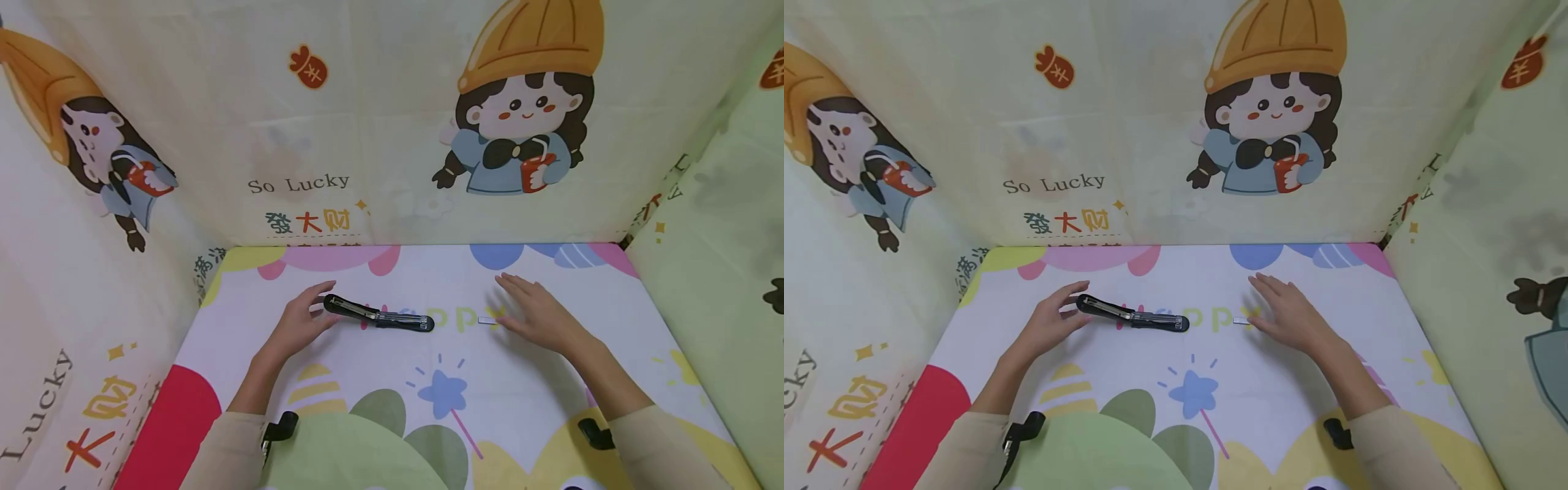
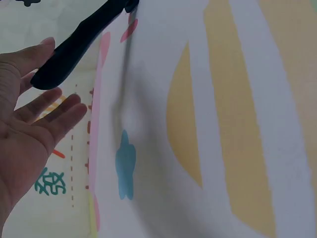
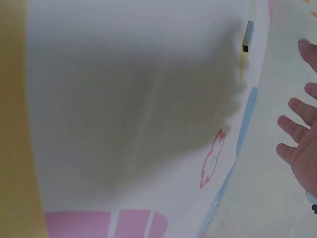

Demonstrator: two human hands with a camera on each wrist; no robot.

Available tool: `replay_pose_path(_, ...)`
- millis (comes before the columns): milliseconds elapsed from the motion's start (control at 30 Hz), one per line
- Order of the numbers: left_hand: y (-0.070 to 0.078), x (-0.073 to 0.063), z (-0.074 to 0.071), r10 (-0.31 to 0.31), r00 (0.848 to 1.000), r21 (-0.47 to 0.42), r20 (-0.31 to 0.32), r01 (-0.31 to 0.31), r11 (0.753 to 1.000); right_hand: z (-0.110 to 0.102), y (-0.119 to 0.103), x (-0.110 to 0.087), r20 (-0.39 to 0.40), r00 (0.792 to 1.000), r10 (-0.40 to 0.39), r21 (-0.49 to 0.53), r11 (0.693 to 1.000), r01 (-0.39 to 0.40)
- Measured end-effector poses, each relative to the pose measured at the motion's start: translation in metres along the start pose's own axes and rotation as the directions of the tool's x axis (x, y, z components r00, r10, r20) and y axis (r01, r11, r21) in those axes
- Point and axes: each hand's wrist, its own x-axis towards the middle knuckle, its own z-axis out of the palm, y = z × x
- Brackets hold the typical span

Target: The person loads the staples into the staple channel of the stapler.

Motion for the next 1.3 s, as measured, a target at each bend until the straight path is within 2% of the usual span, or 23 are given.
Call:
replay_pose_path(267, -0.005, 0.005, 0.005, 0.002, 1.000, -0.137, 0.002, -0.001, 0.991, 0.004, -0.003, 0.005, 0.103, 0.993, 0.057, 0.103, 0.992, -0.067)
replay_pose_path(433, -0.005, 0.009, 0.008, 0.014, 1.000, -0.217, 0.011, -0.011, 0.976, 0.013, -0.002, 0.007, 0.091, 0.995, 0.034, 0.161, 0.986, -0.048)
replay_pose_path(733, -0.006, 0.009, 0.010, -0.095, 0.994, -0.324, 0.049, 0.106, 0.940, 0.033, -0.002, 0.009, 0.069, 0.998, 0.015, 0.199, 0.980, -0.028)
replay_pose_path(1100, -0.007, 0.008, 0.012, -0.114, 0.993, -0.349, 0.036, 0.119, 0.930, 0.047, -0.004, 0.007, 0.077, 0.989, 0.127, 0.227, 0.964, -0.141)
replay_pose_path(1300, -0.008, 0.007, 0.011, -0.139, 0.990, -0.337, 0.036, 0.143, 0.931, 0.052, -0.003, 0.006, 0.055, 0.992, 0.112, 0.238, 0.964, -0.122)
